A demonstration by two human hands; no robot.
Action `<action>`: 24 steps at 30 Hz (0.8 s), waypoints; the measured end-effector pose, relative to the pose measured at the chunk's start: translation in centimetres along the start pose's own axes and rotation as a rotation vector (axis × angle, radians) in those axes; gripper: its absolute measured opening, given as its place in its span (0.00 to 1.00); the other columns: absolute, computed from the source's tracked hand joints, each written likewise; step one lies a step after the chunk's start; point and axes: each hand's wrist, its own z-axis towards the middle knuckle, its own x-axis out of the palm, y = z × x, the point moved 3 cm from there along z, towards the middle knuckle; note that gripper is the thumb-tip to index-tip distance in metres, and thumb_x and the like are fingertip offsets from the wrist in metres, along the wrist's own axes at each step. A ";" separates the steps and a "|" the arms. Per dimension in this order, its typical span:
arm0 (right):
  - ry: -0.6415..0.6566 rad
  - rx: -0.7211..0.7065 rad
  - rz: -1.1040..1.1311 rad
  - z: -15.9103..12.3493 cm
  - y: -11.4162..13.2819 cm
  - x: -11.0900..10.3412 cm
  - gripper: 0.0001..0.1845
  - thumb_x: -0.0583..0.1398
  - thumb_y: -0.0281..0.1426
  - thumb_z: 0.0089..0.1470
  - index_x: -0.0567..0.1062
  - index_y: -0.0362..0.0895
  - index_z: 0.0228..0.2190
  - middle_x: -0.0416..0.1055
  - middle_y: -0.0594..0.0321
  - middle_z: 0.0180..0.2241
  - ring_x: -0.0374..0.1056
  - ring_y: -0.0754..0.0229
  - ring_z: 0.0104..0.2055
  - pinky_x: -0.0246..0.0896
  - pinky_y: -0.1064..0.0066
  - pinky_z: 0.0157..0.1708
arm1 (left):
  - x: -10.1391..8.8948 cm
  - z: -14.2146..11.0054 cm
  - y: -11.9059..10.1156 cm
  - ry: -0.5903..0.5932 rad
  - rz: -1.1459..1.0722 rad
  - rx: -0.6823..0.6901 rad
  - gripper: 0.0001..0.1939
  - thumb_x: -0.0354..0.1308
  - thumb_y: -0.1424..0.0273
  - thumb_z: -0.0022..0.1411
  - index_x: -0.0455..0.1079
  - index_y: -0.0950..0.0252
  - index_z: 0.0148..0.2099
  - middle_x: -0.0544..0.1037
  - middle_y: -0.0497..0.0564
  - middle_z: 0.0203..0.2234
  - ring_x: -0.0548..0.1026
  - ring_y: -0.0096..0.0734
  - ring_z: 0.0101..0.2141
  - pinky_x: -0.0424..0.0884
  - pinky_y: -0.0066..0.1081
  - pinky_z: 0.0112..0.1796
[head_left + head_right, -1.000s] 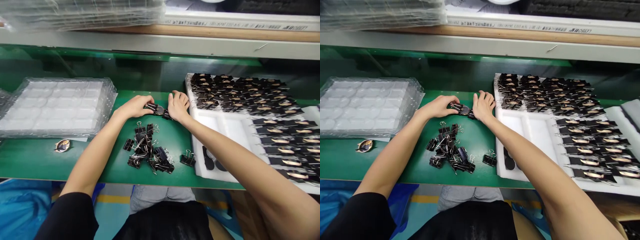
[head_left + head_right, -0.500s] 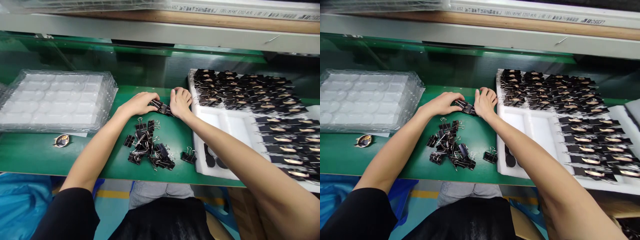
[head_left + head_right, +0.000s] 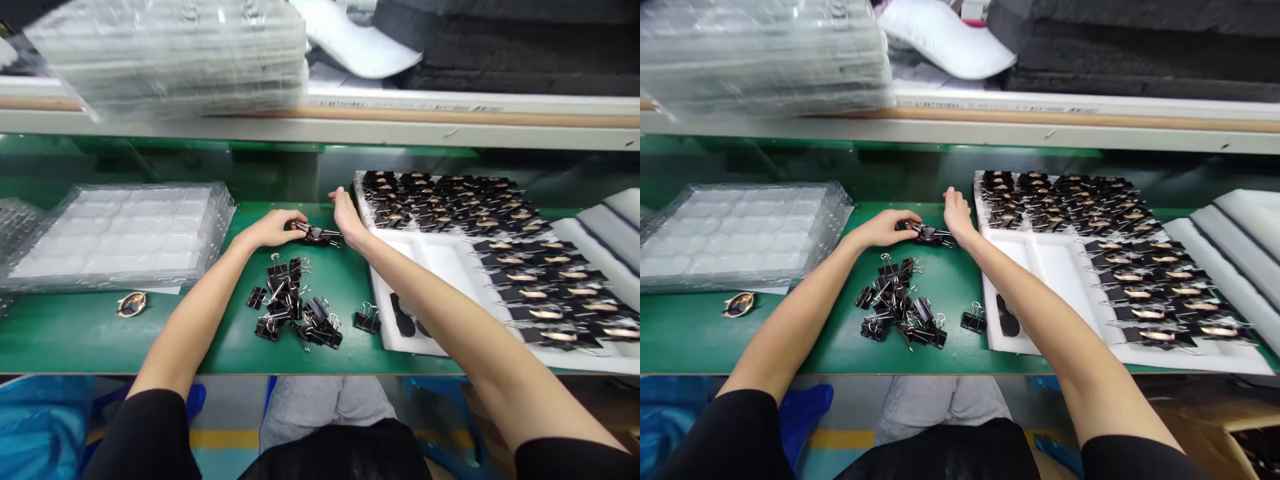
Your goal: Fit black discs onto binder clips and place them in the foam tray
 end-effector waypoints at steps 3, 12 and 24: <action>0.291 -0.020 0.275 -0.9 1.9 -1.6 0.44 0.27 0.56 0.67 0.71 0.49 0.53 0.74 0.51 0.55 0.69 0.48 0.57 0.66 0.55 0.52 | -0.5 -0.2 -0.7 0.026 -0.173 -0.052 0.21 0.61 0.54 0.64 0.78 0.64 0.49 0.84 0.53 0.39 0.79 0.35 0.37 0.72 0.33 0.39; 0.554 -0.370 0.044 -6.3 3.0 -6.3 0.22 0.64 0.46 0.57 0.79 0.44 0.46 0.79 0.56 0.48 0.73 0.53 0.47 0.67 0.62 0.47 | 0.8 -0.4 -3.1 0.108 -0.611 -0.446 0.31 0.65 0.40 0.55 0.77 0.68 0.31 0.82 0.57 0.27 0.74 0.29 0.25 0.64 0.29 0.26; 0.146 -0.439 -0.106 -8.7 -1.9 -23.3 0.14 0.67 0.39 0.49 0.79 0.43 0.35 0.81 0.58 0.38 0.75 0.53 0.43 0.69 0.61 0.48 | 1.7 0.5 0.6 -0.177 -0.753 -0.352 0.38 0.67 0.37 0.50 0.78 0.70 0.42 0.75 0.52 0.28 0.68 0.24 0.25 0.62 0.26 0.25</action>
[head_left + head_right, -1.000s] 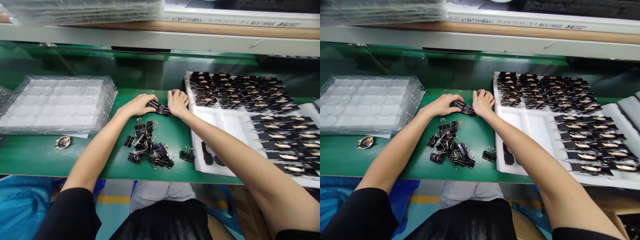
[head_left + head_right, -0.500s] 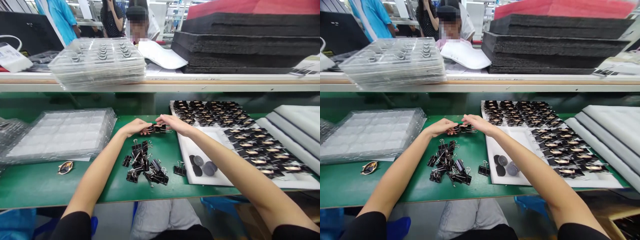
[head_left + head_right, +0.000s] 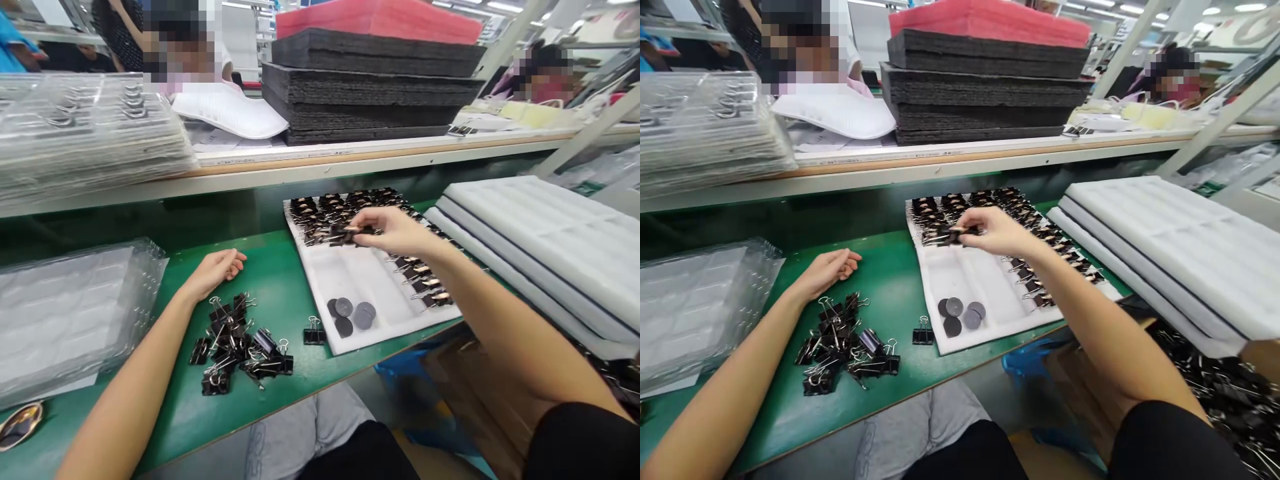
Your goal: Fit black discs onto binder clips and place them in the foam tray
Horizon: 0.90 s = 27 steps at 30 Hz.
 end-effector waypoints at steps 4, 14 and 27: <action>0.028 0.065 -0.091 -0.6 -5.2 -4.1 0.19 0.68 0.44 0.47 0.79 0.44 0.36 0.81 0.57 0.39 0.76 0.50 0.45 0.68 0.58 0.53 | -0.4 0.4 0.5 -0.051 -0.112 -0.020 0.36 0.72 0.41 0.47 0.78 0.70 0.42 0.75 0.51 0.29 0.69 0.24 0.26 0.64 0.25 0.26; 0.047 0.069 -0.290 -1.1 -12.5 -2.2 0.20 0.63 0.46 0.50 0.81 0.46 0.38 0.82 0.55 0.43 0.76 0.46 0.48 0.68 0.55 0.53 | -0.5 0.0 0.7 -0.066 -0.052 0.018 0.29 0.73 0.47 0.51 0.79 0.68 0.41 0.75 0.51 0.30 0.68 0.24 0.26 0.63 0.25 0.26; 0.066 -0.037 -0.779 -1.5 -9.7 -1.4 0.18 0.62 0.43 0.59 0.80 0.48 0.47 0.77 0.50 0.51 0.67 0.40 0.55 0.53 0.51 0.48 | -0.3 -0.2 0.9 -0.056 0.008 0.075 0.21 0.69 0.52 0.57 0.78 0.66 0.40 0.75 0.51 0.30 0.68 0.25 0.27 0.64 0.28 0.27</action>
